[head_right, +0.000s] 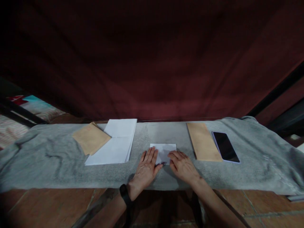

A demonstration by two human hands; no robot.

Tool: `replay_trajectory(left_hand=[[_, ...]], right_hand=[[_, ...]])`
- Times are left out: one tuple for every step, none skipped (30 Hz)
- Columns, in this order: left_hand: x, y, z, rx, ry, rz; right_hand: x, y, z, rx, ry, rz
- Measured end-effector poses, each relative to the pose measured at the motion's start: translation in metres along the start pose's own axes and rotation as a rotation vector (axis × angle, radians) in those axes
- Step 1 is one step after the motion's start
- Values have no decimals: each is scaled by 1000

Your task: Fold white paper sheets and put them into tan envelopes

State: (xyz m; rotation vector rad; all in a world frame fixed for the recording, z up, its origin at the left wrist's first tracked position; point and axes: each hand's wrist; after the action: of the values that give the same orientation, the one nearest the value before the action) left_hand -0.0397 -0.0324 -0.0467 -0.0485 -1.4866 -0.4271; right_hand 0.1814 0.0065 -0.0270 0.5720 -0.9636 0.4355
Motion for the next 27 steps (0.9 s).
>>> replay_trajectory(left_hand=[[0, 0, -1, 9, 2, -3], [-1, 0, -1, 23, 4, -3], [-2, 1, -2, 36, 8, -1], [-2, 1, -2, 45, 14, 3], [-3, 1, -2, 49, 20, 7], [-5, 1, -3, 47, 27, 11], [-6, 0, -3, 44, 34, 14], [-7, 0, -3, 42, 41, 15], [-8, -1, -3, 42, 46, 15], [-9, -1, -3, 45, 48, 14], [-10, -2, -3, 48, 47, 13], [-10, -2, -3, 51, 44, 12], [-10, -2, -3, 53, 40, 13], [-10, -2, -4, 54, 35, 15], [-9, -2, -4, 55, 30, 17], [-8, -2, -5, 57, 25, 19], [-7, -2, -5, 58, 20, 22], [-6, -2, -6, 59, 14, 25], [-5, -1, -6, 61, 8, 28], [-4, -1, -6, 64, 3, 31], [-4, -1, -7, 67, -1, 35], [-4, -1, -7, 69, -3, 40], [-4, -1, -7, 72, -5, 43], [-4, -1, -8, 75, -7, 45], [-5, -1, -8, 76, -9, 44], [-5, -1, -8, 77, -10, 43], [-6, -1, -8, 78, -10, 42]], right_hand=[[-4, 1, 0, -9, -8, -31], [-10, 3, 0, -18, -19, -56], [-15, 4, 1, -25, -35, -70], [-21, 4, 1, -28, -56, -77], [-27, 5, 2, -26, -79, -76], [-32, 5, 2, -22, -103, -75], [-37, 4, 3, -19, -125, -75], [-40, 3, 3, -15, -143, -77], [-43, 2, 2, -9, -158, -80], [-45, 1, 2, -4, -170, -86], [-47, 1, 1, 0, -180, -94], [-47, 0, 0, 2, -188, -101], [-47, -1, -1, 2, -194, -106], [-47, -1, -1, 2, -197, -106], [-47, -2, -2, 1, -197, -104], [-47, -2, -3, -2, -196, -102], [-47, -2, -3, -5, -194, -98], [-47, -2, -4, -10, -196, -99], [-47, -3, -5, -18, -200, -102], [-47, -3, -6, -29, -206, -109], [-47, -4, -6, -40, -211, -116], [-47, -4, -7, -51, -215, -122], [-47, -5, -8, -61, -217, -130], [-47, -6, -9, -71, -220, -139], [-46, -7, -10, -81, -225, -150], [-46, -7, -10, -92, -231, -163], [-46, -8, -11, -100, -237, -172]])
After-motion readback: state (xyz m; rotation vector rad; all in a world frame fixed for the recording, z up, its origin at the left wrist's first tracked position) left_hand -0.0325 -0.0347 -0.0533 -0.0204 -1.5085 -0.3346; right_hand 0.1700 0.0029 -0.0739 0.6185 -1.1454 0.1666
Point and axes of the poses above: each hand's wrist, its own y-axis towards the middle knuckle, its own x-axis out of the back of the hand, z = x × y, and after that the axes turned 11 degrees about y, right-handed
